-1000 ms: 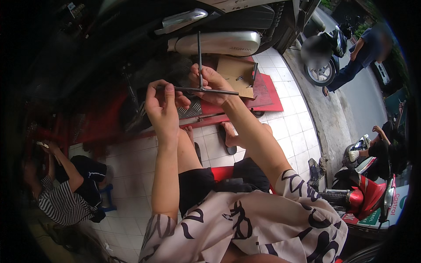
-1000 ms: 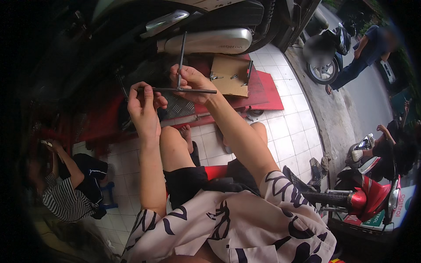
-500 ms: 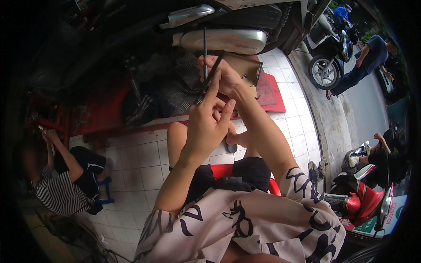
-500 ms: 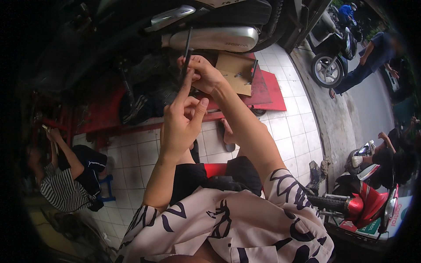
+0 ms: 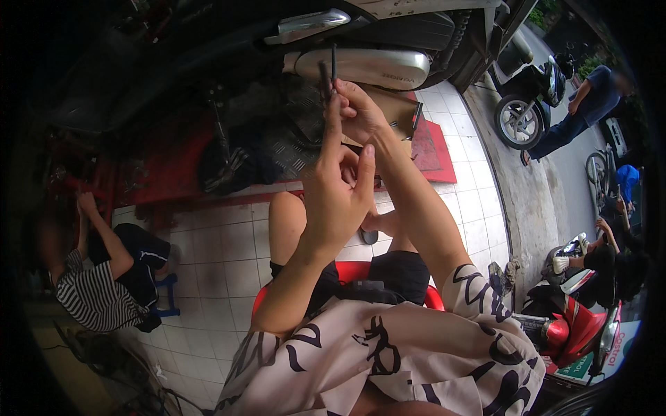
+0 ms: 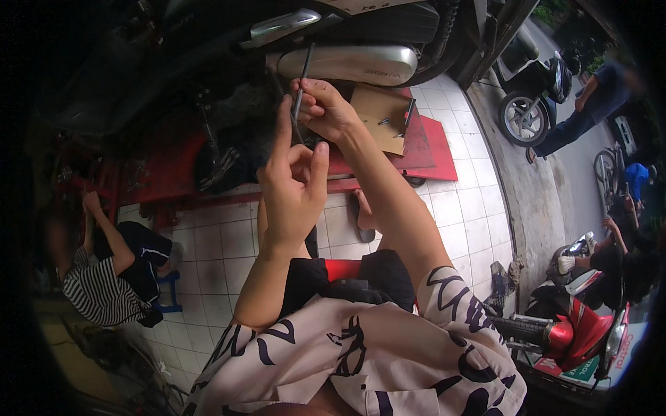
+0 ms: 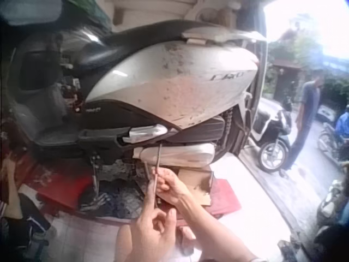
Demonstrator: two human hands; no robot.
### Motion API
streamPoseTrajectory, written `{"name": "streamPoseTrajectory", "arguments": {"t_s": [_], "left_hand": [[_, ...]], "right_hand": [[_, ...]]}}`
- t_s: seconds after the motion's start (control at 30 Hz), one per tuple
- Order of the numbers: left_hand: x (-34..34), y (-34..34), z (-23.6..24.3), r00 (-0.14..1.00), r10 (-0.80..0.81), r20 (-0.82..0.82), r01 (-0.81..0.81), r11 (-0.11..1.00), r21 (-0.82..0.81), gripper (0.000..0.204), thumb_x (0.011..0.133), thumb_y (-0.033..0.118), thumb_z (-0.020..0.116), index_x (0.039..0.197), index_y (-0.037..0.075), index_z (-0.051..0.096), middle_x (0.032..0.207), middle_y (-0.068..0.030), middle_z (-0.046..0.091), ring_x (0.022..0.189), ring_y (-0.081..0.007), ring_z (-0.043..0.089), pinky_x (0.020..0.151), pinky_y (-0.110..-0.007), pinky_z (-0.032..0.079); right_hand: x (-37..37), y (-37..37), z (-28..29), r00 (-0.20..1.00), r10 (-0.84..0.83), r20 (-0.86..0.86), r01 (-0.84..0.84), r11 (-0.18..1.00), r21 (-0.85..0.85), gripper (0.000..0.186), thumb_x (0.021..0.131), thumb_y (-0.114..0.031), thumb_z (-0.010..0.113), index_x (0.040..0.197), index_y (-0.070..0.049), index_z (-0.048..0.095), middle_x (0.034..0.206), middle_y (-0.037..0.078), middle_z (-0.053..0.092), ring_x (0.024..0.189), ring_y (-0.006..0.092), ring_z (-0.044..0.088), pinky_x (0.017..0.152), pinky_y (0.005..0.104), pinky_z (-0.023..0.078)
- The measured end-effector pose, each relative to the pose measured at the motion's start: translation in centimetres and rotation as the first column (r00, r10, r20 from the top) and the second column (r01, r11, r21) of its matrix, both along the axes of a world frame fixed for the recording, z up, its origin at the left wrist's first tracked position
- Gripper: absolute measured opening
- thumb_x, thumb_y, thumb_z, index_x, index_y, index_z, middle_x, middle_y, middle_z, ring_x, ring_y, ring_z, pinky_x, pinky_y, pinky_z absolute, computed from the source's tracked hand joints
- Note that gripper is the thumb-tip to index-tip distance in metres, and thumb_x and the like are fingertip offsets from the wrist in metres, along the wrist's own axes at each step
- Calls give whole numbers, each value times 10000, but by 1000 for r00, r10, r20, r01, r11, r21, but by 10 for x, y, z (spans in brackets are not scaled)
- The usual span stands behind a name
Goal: The person uses a T-handle wrench to tighten or loosen bolts on the underside of a scooter. They repeatedly reposition the wrench and apply torque to fasteners near the engine area while seated on a stool.
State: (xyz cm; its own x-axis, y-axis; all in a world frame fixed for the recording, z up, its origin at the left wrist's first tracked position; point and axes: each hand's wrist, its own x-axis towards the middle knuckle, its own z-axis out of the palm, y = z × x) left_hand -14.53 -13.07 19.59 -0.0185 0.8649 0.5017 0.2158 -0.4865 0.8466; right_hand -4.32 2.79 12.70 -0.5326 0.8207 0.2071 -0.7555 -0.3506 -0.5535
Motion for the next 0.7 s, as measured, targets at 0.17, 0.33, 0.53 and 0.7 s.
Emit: {"name": "streamPoseTrajectory", "arguments": {"t_s": [0.17, 0.33, 0.53, 0.7], "left_hand": [[-12, -7, -34, 986, -18, -168, -31, 958, -287, 601, 863, 82, 607, 1346, -149, 335, 588, -125, 597, 505, -168, 600, 492, -293, 444], [10, -3, -9, 970, -242, -23, 241, 969, -54, 567, 900, 77, 580, 1399, -52, 343, 651, -121, 639, 545, -121, 605, 535, -260, 470], [-10, -11, -18, 992, 73, -104, -98, 960, -263, 566, 896, 72, 575, 1397, -53, 343, 598, -94, 615, 542, -99, 596, 548, -248, 460], [25, -2, -18, 935, -341, 95, 342, 940, 1, 571, 888, 60, 577, 1420, 31, 372, 585, -62, 591, 507, -93, 568, 534, -242, 441]], "right_hand": [[3, -6, 22, 998, 63, -10, -62, 994, 89, 188, 956, -216, 557, 986, -31, 557, 632, -59, 421, 480, 14, 310, 472, 186, 238], [-2, -4, 17, 998, 49, 32, -52, 994, 101, 183, 951, -209, 564, 975, -28, 564, 627, -58, 427, 474, 14, 301, 475, 195, 236], [8, 1, 15, 996, -32, 82, 29, 999, 30, 180, 937, -215, 576, 969, -39, 555, 610, -82, 367, 484, 8, 277, 496, 181, 239], [-1, -4, 15, 996, -3, 90, 1, 1000, 15, 156, 940, -191, 582, 953, -35, 581, 613, -57, 424, 474, 21, 297, 474, 201, 236]]}}
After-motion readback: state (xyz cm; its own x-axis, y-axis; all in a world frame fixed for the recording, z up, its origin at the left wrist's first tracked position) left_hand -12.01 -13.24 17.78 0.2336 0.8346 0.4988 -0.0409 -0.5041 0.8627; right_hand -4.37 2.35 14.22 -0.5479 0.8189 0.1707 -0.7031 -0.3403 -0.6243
